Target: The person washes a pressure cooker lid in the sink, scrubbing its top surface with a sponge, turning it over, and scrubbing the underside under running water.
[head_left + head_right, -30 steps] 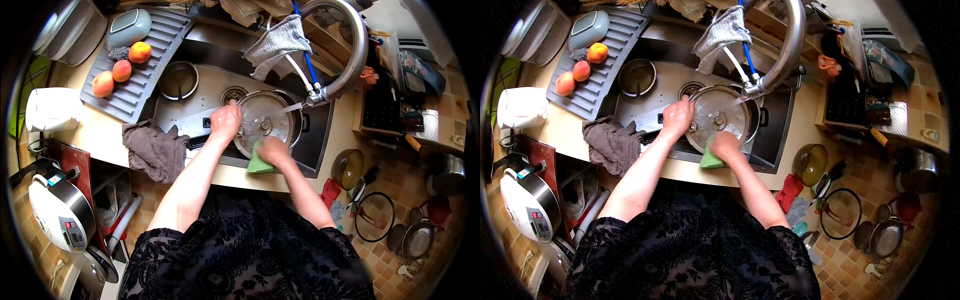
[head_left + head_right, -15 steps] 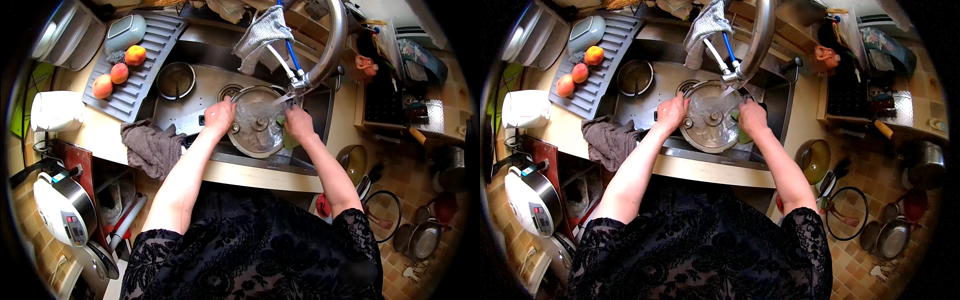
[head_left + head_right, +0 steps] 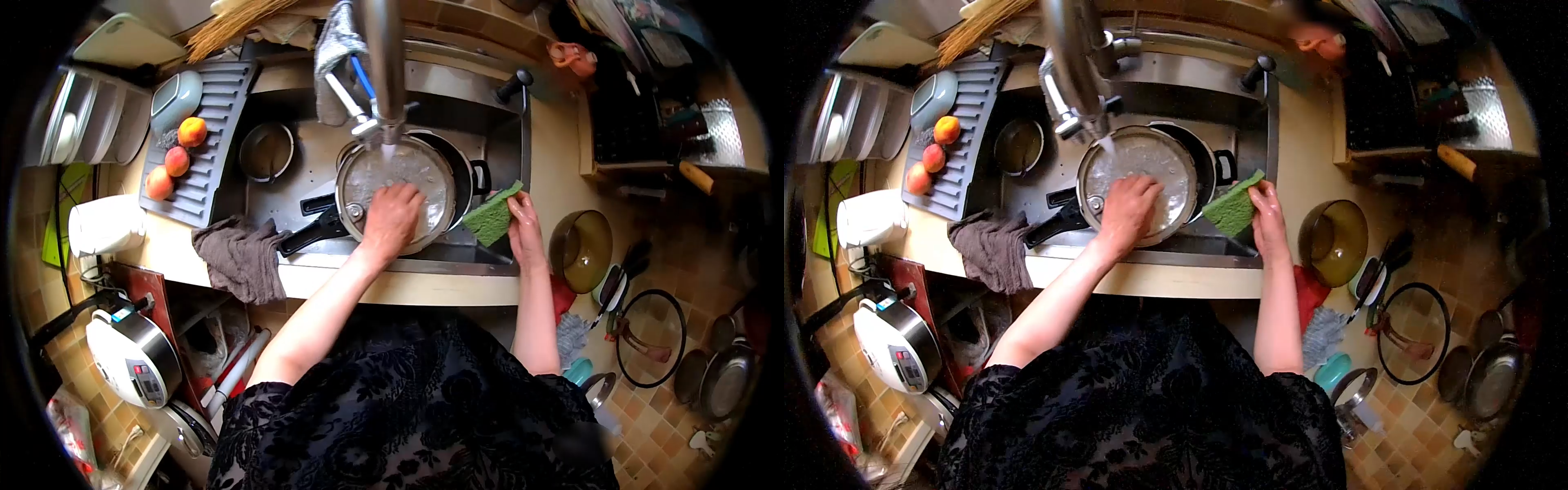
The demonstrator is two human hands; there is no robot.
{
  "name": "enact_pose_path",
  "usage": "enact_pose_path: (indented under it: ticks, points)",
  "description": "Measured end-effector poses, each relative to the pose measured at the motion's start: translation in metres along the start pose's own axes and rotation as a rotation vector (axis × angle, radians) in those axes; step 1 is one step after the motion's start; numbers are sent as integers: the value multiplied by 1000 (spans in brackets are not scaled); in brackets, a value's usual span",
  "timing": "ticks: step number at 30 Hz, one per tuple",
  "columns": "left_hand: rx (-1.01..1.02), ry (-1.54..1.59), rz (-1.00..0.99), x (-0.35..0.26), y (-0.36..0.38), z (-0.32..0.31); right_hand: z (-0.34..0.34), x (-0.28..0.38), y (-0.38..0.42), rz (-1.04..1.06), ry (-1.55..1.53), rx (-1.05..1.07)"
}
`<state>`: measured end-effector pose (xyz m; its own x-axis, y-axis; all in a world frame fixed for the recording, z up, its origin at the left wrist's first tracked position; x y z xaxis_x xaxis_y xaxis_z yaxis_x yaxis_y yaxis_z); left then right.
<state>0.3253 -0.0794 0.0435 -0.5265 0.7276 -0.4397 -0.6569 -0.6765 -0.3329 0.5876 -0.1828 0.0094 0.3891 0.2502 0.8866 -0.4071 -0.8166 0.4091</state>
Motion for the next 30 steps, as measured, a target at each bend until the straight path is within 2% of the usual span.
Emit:
enact_pose_path:
  ticks: [1, 4, 7, 8, 13, 16, 22, 24, 26, 30]
  points:
    - [69, 5, 13, -5, -9, -14, 1, -8, -2, -2, -32, 6]
    - [-35, 5, -100, -16, -42, -30, -6, -21, -3, -72, -136, 2]
    - [130, -80, -86, -3, -53, -59, -16, -19, -4, -136, -214, -7]
    - [198, -93, -78, 3, -53, -67, -16, -20, -7, -127, -174, -13]
    - [61, -159, -256, 8, -57, -68, -25, -16, -17, -129, -75, -41]
    - [213, -190, -283, 7, -76, -65, -28, -22, -26, -136, -49, -6]
    - [114, -190, -348, 11, -87, -62, -43, -30, -36, -216, 105, -11]
    - [98, -178, -323, 11, -87, -55, -45, -34, -45, 39, 407, -38]
    - [86, -161, -313, 11, -88, -52, -61, -24, -42, -47, 567, -58]
    - [57, -129, -313, 16, -88, -50, -67, -48, -56, -57, 452, -64]
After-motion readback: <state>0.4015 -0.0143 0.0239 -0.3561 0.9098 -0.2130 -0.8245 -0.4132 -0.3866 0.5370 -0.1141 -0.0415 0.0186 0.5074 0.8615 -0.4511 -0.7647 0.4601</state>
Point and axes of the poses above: each hand's wrist, its own y-axis away from the middle knuckle, its own z-axis out of the back of the hand, x = y × z, the point moved 6 cm from there along -y, towards the middle knuckle, and after that the axes turned 3 degrees about -x, right-handed, at the moved point
